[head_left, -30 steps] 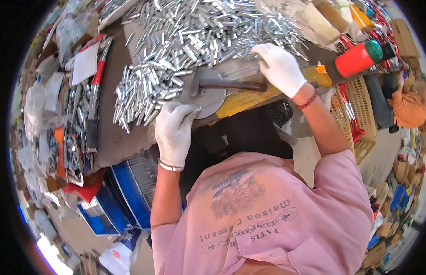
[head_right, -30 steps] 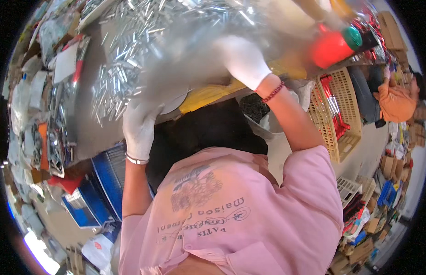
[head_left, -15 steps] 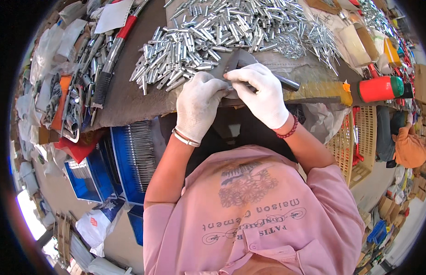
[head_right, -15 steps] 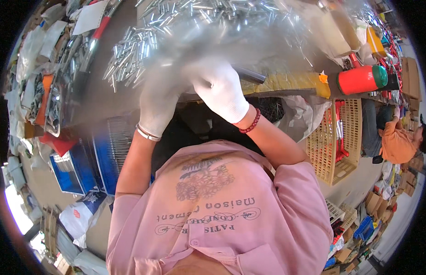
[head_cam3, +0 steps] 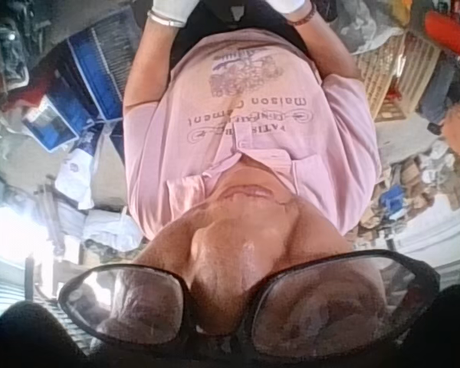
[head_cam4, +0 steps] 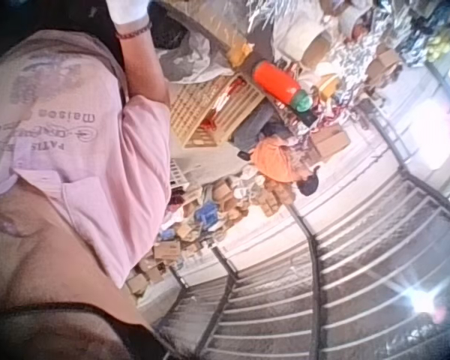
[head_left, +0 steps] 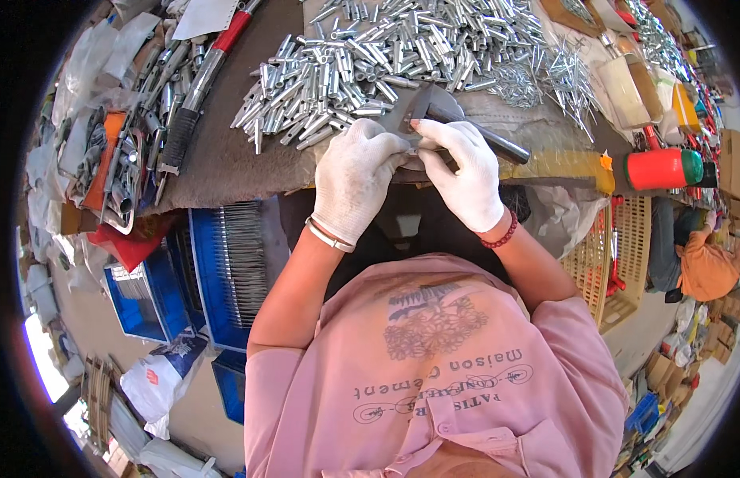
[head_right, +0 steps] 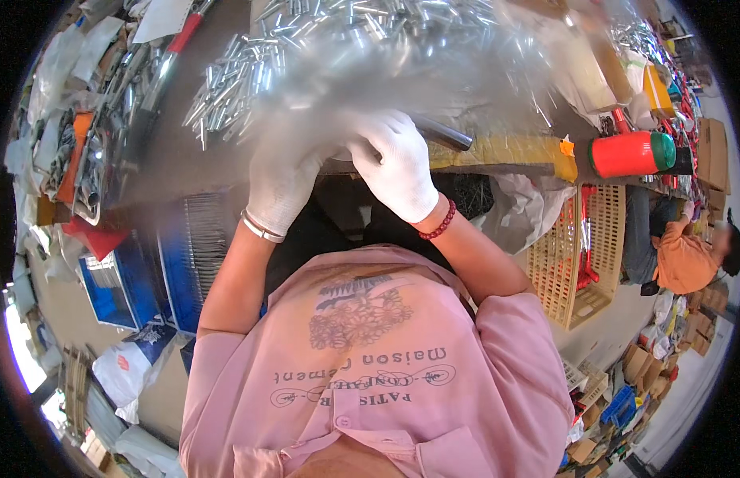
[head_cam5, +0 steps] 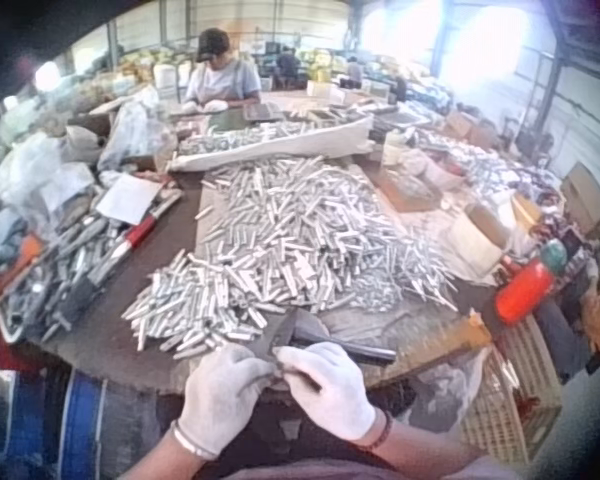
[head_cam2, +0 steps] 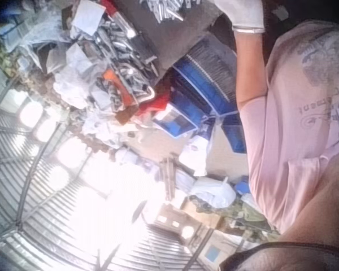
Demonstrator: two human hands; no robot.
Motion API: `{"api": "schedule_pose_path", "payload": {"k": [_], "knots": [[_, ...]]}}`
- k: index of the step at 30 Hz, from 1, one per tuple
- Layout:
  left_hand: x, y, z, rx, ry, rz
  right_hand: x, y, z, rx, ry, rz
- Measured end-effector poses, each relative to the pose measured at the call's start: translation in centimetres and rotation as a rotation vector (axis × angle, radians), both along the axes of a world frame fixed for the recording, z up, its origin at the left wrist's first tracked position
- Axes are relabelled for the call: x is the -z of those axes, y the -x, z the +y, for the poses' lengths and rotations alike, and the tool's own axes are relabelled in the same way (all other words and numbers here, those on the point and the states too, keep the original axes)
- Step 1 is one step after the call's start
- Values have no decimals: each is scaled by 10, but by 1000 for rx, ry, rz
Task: Assembling small metal components using a specialized workbench fixture on a factory floor.
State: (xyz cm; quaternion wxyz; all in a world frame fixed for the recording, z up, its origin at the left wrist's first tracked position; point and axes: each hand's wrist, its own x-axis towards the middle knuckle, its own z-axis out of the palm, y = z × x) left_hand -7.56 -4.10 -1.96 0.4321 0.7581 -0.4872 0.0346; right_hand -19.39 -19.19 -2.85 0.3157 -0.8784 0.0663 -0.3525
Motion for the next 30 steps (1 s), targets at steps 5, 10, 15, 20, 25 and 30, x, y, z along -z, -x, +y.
{"api": "schedule_pose_path", "payload": {"k": [5,10,15,20,25,30], "knots": [[-1,2,0,2,0,2,-1,2,-2,-23,20,5],[0,1,1,9,-9,-9,-9,2,-7,-57,67,29],[2,0,0,14,3,-24,-11,0,-8,-82,97,38],[4,1,2,-9,8,-29,-11,-1,-9,-98,128,86],[5,1,3,-4,3,-2,-13,-1,-8,-103,117,80],[6,0,-1,-6,1,-20,-13,-2,-11,-107,183,107]]}}
